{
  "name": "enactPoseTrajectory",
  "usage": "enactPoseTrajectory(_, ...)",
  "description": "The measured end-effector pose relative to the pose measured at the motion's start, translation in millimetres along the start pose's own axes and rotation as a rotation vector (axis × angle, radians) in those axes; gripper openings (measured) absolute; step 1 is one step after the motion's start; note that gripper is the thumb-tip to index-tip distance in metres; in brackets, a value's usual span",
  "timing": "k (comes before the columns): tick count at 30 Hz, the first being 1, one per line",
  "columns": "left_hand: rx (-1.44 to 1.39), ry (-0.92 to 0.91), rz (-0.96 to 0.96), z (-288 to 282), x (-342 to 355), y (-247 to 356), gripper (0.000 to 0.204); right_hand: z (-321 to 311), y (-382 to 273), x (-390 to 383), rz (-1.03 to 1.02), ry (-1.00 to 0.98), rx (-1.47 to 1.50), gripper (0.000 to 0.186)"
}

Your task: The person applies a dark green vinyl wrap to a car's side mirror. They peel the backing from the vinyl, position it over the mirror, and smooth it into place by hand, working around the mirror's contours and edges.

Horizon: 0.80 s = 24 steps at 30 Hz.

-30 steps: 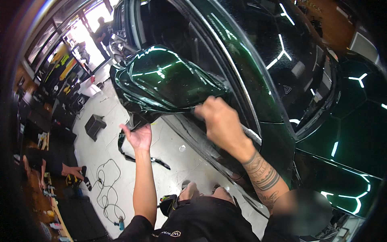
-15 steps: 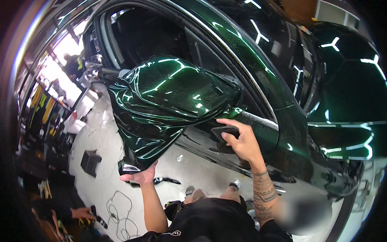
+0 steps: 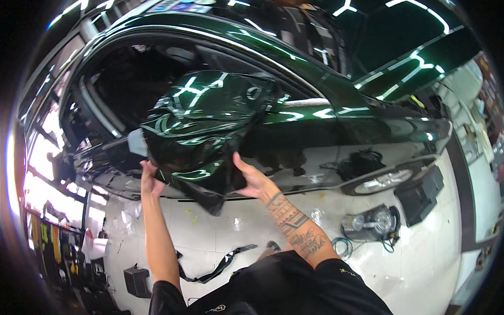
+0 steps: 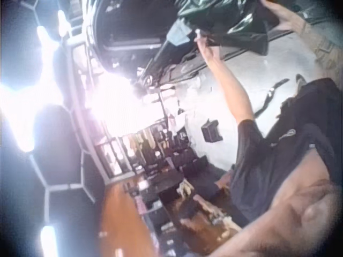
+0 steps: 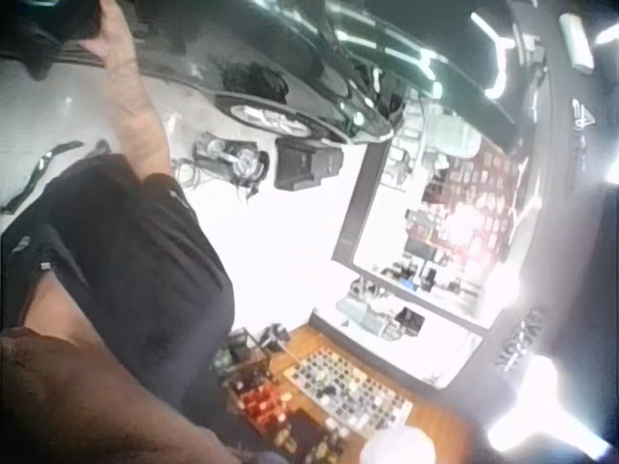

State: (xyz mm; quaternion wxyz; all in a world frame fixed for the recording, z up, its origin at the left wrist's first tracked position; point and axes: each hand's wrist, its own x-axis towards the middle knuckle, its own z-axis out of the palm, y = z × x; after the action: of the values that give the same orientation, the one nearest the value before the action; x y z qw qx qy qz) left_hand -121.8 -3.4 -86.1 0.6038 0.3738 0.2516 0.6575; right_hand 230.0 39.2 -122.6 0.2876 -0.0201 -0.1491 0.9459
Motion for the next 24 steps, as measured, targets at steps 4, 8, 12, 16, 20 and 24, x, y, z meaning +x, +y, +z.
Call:
enactPoseTrajectory(4, 0.329, -0.216, 0.108, 49, 25, 36, 0.055, -38, 6, 1, -0.074, -0.204, -0.107, 0.052)
enactPoseTrajectory(8, 0.887, 0.038, 0.154, 88, 6, 57, 0.028, -13, 11, -7, -0.108, -0.025, -0.392, 0.055)
enactPoseTrajectory(12, 1.169, 0.171, 0.350, 128, -18, 50, 0.031, -12, 24, -15, -0.086, 0.149, -0.544, 0.062)
enactPoseTrajectory(16, 1.283, 0.286, 0.485, 223, -51, 47, 0.034, 39, 26, -55, -0.169, -0.055, -0.150, 0.048)
enactPoseTrajectory(20, 0.848, 0.206, 0.190, 220, -33, 59, 0.034, 33, 24, -50, -0.059, 0.077, -0.183, 0.045)
enactPoseTrajectory(24, 0.941, 0.323, 0.030, 239, -27, 68, 0.050, 46, 36, -54, -0.057, -0.047, 0.140, 0.046)
